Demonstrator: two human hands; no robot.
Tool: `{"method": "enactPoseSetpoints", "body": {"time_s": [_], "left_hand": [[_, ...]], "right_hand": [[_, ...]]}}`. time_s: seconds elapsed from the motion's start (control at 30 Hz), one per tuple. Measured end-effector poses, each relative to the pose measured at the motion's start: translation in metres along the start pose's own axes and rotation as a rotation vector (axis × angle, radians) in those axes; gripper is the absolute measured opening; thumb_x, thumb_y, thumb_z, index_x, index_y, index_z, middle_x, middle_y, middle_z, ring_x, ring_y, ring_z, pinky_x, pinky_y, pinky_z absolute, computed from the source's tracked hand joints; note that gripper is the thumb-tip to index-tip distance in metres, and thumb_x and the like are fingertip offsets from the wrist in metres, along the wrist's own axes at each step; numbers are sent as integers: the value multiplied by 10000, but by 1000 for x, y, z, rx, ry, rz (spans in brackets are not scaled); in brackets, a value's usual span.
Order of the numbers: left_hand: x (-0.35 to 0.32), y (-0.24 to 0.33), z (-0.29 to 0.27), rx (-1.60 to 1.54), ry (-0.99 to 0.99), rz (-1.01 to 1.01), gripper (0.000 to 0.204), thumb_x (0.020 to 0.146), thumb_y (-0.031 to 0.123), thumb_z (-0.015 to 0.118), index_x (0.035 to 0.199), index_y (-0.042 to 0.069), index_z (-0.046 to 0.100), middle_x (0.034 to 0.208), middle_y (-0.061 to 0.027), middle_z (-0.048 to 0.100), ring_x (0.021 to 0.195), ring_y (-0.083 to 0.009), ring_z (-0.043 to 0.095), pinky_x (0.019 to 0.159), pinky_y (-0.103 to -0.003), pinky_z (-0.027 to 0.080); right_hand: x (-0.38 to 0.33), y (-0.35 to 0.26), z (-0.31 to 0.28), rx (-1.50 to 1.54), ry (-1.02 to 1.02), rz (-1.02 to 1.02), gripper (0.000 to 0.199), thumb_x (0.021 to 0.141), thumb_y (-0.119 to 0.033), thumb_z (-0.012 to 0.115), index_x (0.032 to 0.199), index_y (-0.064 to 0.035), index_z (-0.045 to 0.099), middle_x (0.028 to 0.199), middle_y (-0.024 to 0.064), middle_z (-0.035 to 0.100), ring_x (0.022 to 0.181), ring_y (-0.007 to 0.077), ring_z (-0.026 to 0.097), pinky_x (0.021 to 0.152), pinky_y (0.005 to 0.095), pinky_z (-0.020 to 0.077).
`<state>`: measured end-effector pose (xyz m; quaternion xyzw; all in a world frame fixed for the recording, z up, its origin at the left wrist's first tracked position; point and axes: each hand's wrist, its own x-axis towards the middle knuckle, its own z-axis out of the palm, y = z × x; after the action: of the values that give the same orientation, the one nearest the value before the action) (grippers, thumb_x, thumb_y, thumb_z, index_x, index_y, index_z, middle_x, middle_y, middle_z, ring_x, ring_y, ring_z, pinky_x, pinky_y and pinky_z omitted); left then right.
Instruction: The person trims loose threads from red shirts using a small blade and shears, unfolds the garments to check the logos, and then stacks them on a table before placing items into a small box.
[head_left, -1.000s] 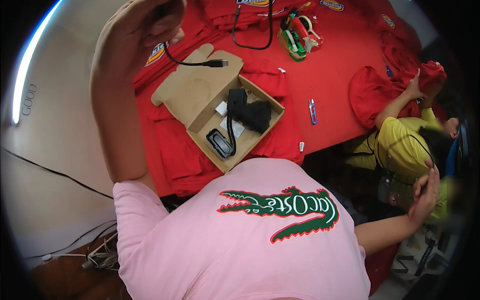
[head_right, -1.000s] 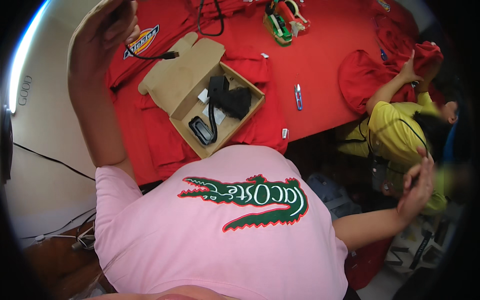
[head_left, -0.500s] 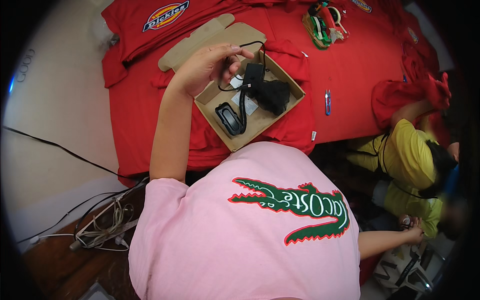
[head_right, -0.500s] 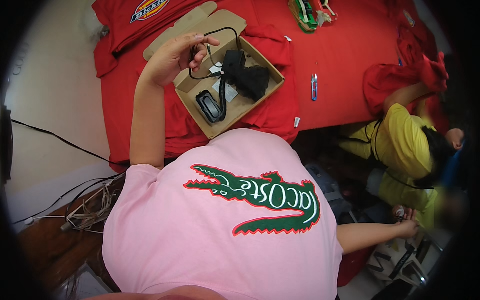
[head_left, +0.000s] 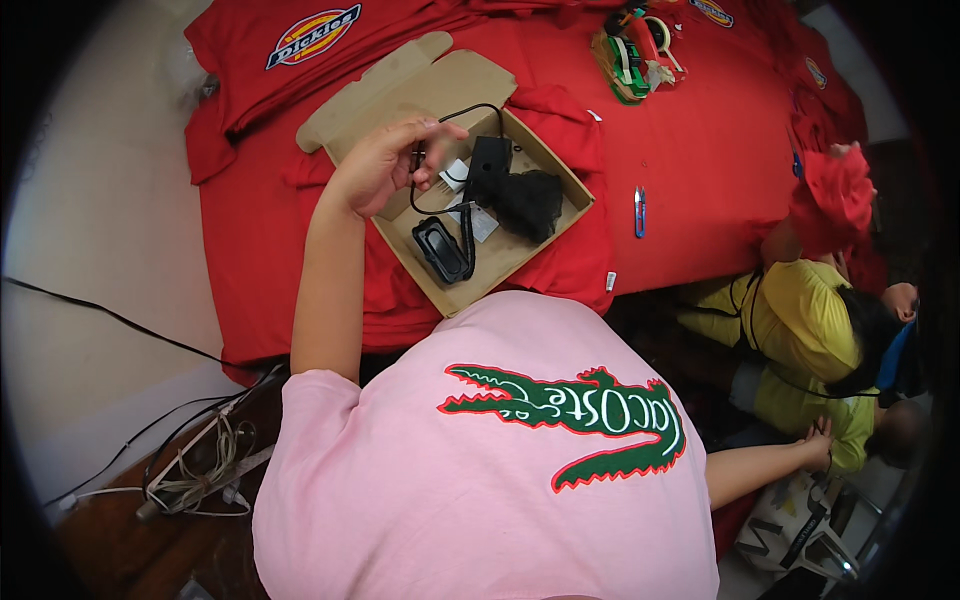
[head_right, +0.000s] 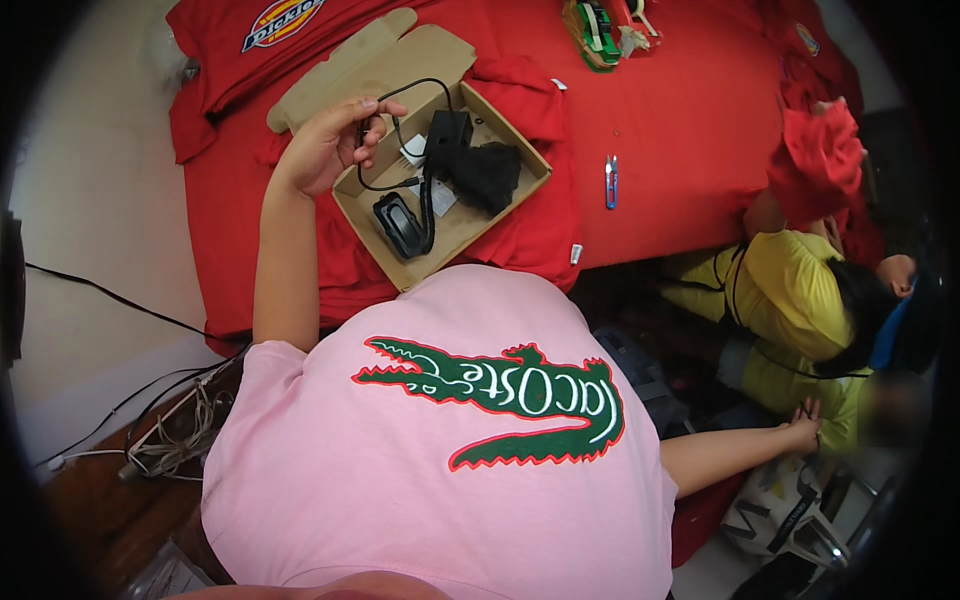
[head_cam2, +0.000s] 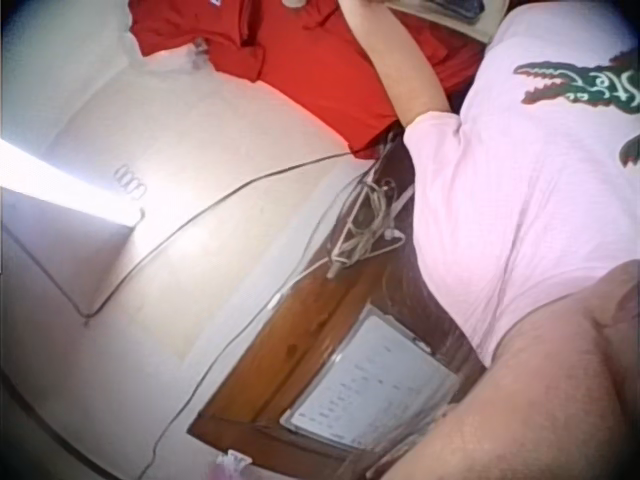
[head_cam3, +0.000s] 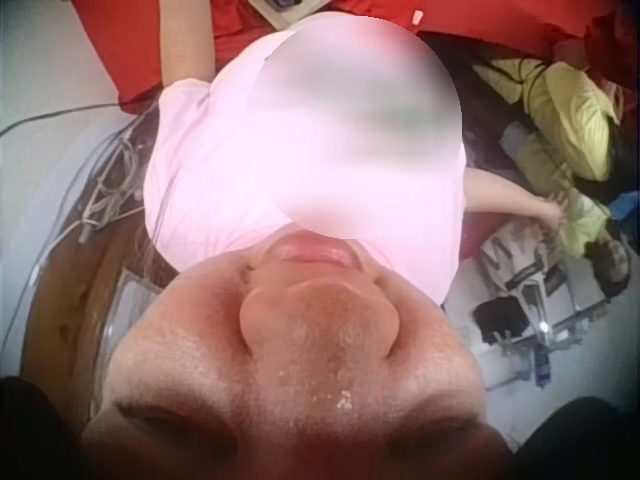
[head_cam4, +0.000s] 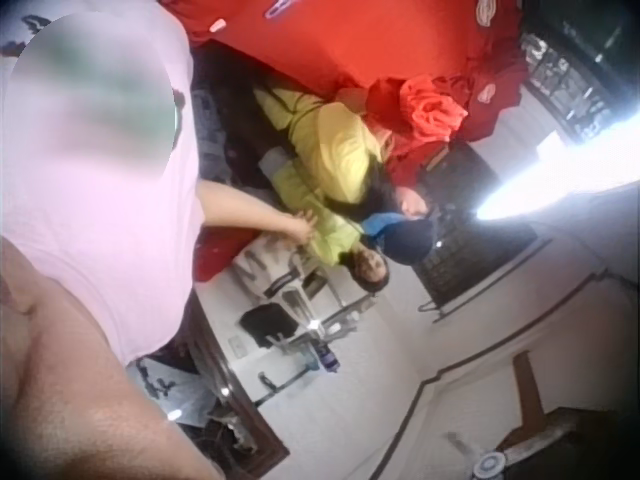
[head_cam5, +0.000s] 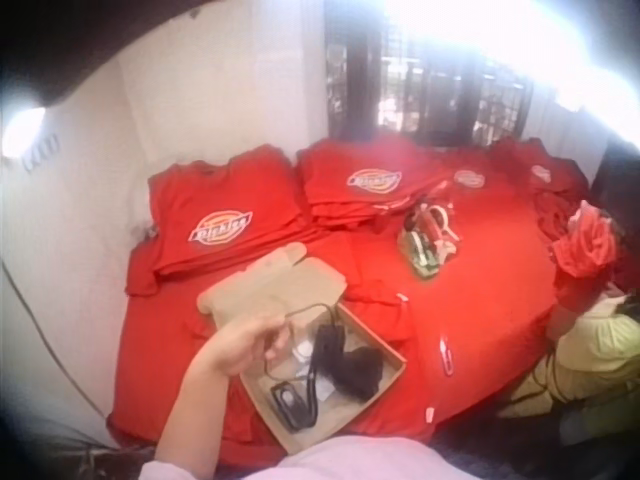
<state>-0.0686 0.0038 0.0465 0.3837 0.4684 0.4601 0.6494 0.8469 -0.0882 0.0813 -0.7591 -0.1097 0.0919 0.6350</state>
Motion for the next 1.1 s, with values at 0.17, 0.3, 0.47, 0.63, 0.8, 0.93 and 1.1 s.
{"method": "enactPoseSetpoints", "body": {"time_s": [0.17, 0.3, 0.47, 0.63, 0.8, 0.93, 1.1], "left_hand": [[-1, -4, 1, -24, 9, -8, 398, 1072, 307, 492, 1233, -17, 657, 769, 63, 493, 589, -37, 439, 587, -232, 408], [-3, -3, -2, -57, -3, -9, 397, 1069, 287, 491, 1247, -29, 653, 767, 54, 522, 599, -48, 450, 584, -244, 410], [-5, 2, 3, -74, -32, -22, 379, 1060, 274, 509, 1209, -30, 680, 744, 43, 538, 595, -57, 468, 578, -245, 432], [-22, 17, 35, 119, -212, -99, 369, 1053, 277, 534, 1140, -28, 723, 716, 25, 577, 606, -62, 519, 581, -236, 461], [-43, 3, 47, 128, -395, -57, 340, 1024, 247, 630, 1221, -24, 686, 845, -24, 670, 764, -75, 628, 667, -224, 505], [-48, -27, 49, 126, -53, 80, 350, 1016, 234, 660, 1273, 12, 577, 878, -20, 661, 727, -86, 620, 672, -235, 502], [-53, -54, 24, -85, -29, -3, 198, 1056, 219, 607, 1114, 30, 606, 787, 34, 559, 619, -50, 490, 571, -220, 410]], "right_hand": [[-10, 3, 24, 252, 118, 19, 479, 1061, -183, 430, 1473, 56, 378, 1491, 315, 463, 1329, 399, 533, 1048, 513, 508], [-34, 5, 53, 184, 474, -298, 492, 971, -133, 570, 1401, 76, 455, 1437, 312, 483, 1285, 388, 549, 1071, 493, 487], [-134, -14, 145, 77, 737, -928, 512, 843, -44, 782, 1276, 68, 533, 1320, 273, 573, 1156, 392, 625, 1022, 470, 503], [-399, -18, 260, 265, -1020, -667, 612, 903, -71, 738, 1440, 34, 464, 1547, 166, 477, 1412, 291, 494, 1046, 407, 540], [-563, 28, 290, 89, -2019, -554, 507, 999, -216, 684, 1414, 8, 497, 1297, 123, 637, 1252, 260, 595, 1078, 384, 459], [-612, 24, 291, 301, -2187, 268, 348, 1134, -286, 455, 1044, 0, 632, 897, 63, 679, 815, 136, 670, 790, 284, 534], [-587, -31, 342, 107, -1865, 63, 323, 1079, -309, 564, 879, -57, 588, 627, 19, 537, 533, 78, 482, 678, 273, 498]]}}
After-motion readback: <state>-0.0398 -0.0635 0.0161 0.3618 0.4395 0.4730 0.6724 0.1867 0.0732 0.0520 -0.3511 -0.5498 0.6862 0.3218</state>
